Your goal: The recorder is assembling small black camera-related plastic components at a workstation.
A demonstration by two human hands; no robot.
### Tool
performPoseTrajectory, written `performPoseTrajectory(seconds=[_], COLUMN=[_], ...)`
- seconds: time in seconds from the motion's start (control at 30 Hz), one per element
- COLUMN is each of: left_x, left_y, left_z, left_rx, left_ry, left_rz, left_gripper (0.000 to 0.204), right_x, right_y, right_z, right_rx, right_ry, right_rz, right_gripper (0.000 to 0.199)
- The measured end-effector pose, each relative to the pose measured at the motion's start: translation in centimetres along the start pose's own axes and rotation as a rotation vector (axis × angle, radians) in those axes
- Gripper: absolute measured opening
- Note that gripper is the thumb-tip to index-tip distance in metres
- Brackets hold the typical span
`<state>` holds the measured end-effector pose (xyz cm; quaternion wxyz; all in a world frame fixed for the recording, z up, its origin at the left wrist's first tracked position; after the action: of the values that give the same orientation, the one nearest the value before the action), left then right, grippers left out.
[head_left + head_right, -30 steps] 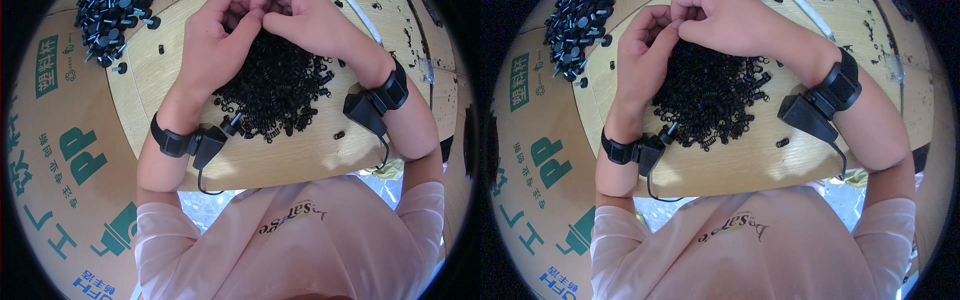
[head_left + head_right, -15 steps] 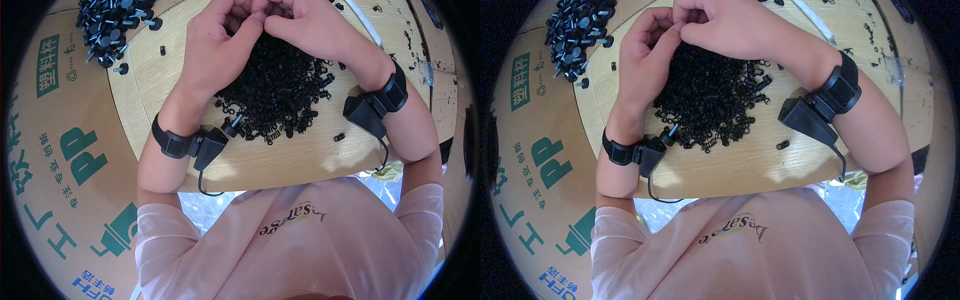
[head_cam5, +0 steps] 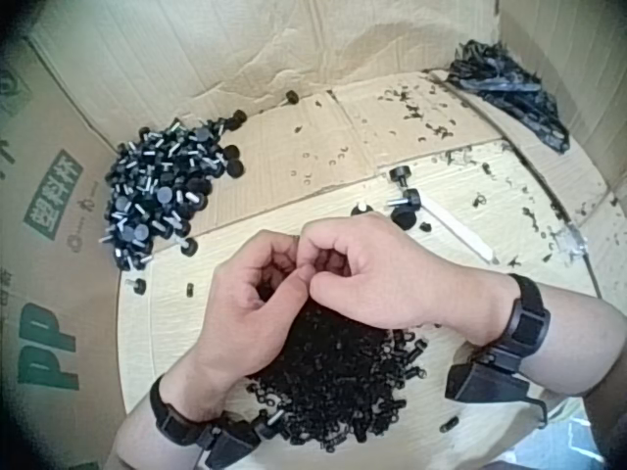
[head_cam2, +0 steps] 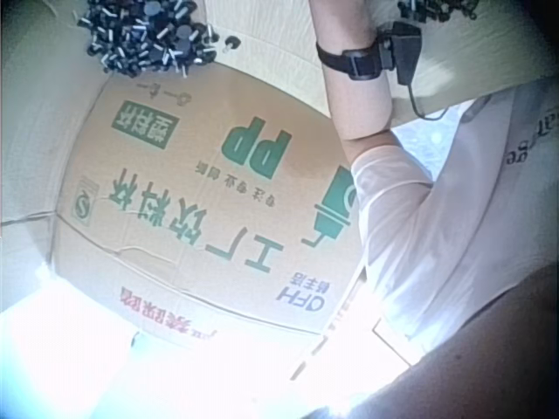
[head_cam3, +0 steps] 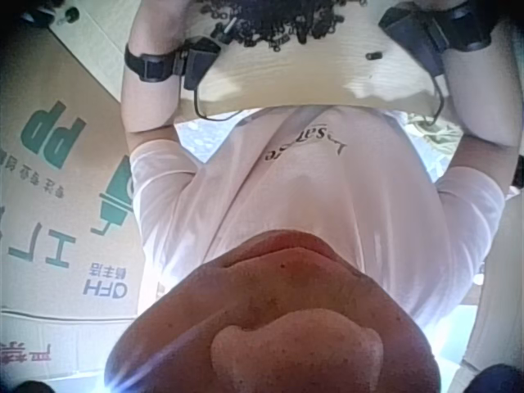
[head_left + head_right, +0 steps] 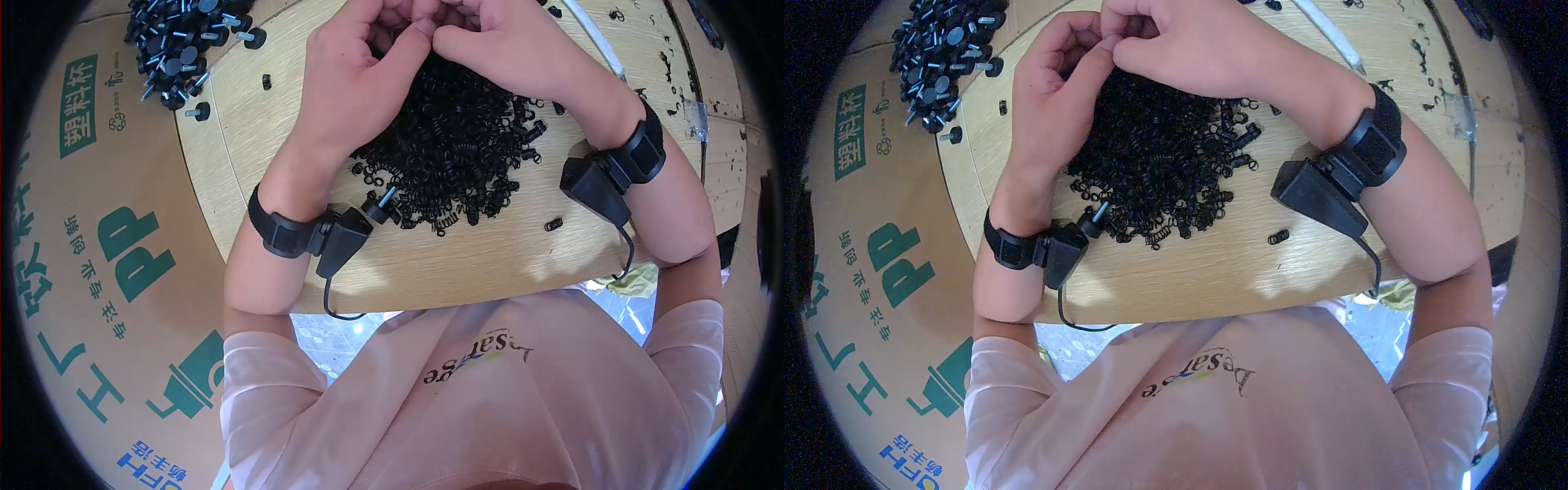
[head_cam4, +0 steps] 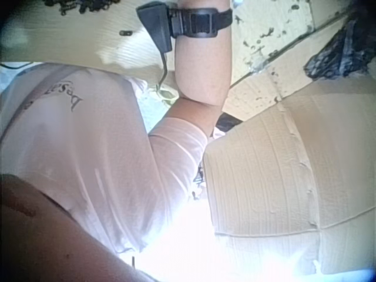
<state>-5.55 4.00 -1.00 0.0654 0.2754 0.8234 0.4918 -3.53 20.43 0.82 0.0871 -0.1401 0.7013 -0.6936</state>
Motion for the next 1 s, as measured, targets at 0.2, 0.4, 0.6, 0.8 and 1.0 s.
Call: performPoseTrajectory(seconds=[0.2, 0.4, 0.6, 0.8, 1.0], left_x=[-0.2, -0.2, -0.1, 0.0, -0.2], left_y=[0.6, 0.6, 1.3, 1.5, 0.4], left_z=[-0.2, 0.2, -0.2, -0.5, -0.7], left_rx=[0.038, -0.042, -0.058, -0.116, -0.162], left_ry=[0.017, 0.103, 0.171, 0.262, 0.246], left_rz=[-0.017, -0.003, -0.026, -0.008, -0.086], left_gripper=[0.018, 0.015, 0.021, 0.018, 0.014], right_x=[0.1, 0.4, 0.4, 0.5, 0.0], right_y=[0.7, 1.9, 1.9, 1.7, 0.0], right_z=[-0.1, -0.5, -0.7, -0.1, 0.1], right_rx=[0.065, 0.329, 0.355, 0.460, 0.300], right_ry=[-0.007, 0.033, 0.045, -0.018, -0.019], right_rz=[0.019, 0.031, 0.105, -0.007, -0.037], right_gripper=[0.005, 0.007, 0.010, 0.011, 0.014])
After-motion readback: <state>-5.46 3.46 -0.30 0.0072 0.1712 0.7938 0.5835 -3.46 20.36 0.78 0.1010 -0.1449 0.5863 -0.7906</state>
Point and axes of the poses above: each hand's wrist, its own x-axis towards the middle knuckle, its own z-axis out of the palm, y = z × x, the point moved 4 cm from there along x, towards the middle knuckle, and after that the axes turned 15 degrees about x, right-handed, at the moved point
